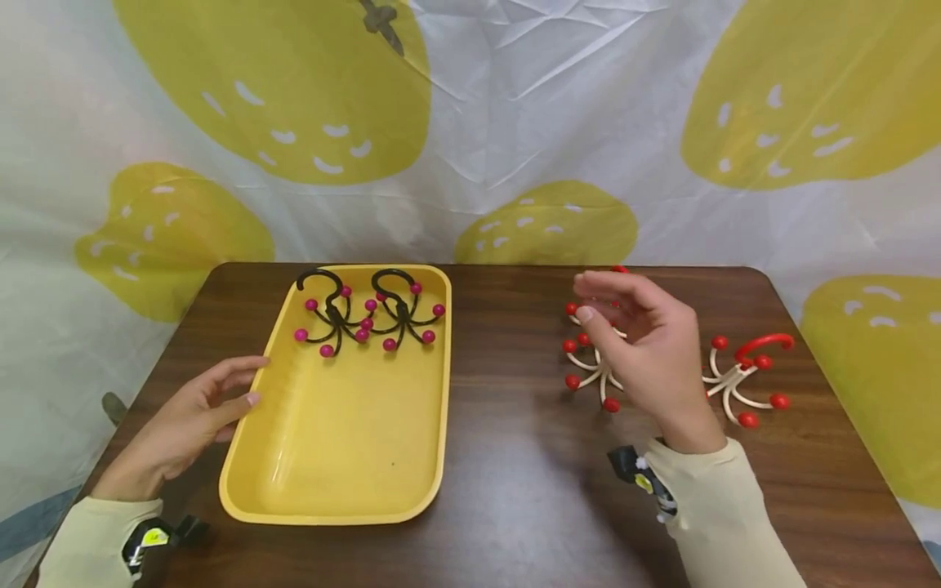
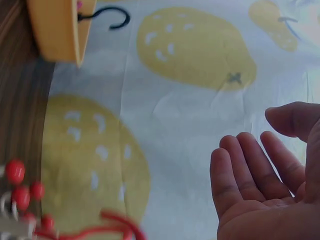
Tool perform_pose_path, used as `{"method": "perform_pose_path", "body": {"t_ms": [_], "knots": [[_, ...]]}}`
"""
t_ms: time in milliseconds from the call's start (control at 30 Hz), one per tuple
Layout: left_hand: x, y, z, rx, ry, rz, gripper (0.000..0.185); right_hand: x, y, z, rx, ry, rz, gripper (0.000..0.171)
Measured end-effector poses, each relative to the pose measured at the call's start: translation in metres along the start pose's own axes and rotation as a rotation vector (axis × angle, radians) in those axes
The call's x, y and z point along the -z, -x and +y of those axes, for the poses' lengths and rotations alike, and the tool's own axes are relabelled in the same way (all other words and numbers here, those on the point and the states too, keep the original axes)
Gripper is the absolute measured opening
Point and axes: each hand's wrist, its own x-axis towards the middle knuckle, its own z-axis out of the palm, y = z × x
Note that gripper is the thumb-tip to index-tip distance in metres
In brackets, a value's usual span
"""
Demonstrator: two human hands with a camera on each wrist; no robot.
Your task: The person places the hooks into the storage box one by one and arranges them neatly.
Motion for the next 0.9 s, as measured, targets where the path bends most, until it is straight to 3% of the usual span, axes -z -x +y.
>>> {"method": "perform_pose_path", "body": {"t_ms": [333,500,733,900], "knots": [[0.005,0.002,-0.001,-0.003,0.01,-0.003,0.059,0.052,0.022,0.019,0.033,0.063,0.185,0.03],[0.004,0.002,0.0,-0.004,0.008,-0.005,0.059,0.065,0.03,0.032,-0.048,0.121,0.187,0.033],[0.002,0.002,0.0,0.006,-0.005,0.003,0.058,0.071,0.042,0.051,-0.177,0.347,0.151,0.035],[0.001,0.001,-0.001,0.007,-0.003,0.003,0.058,0.074,0.047,0.063,-0.233,0.266,0.137,0.038]]}}
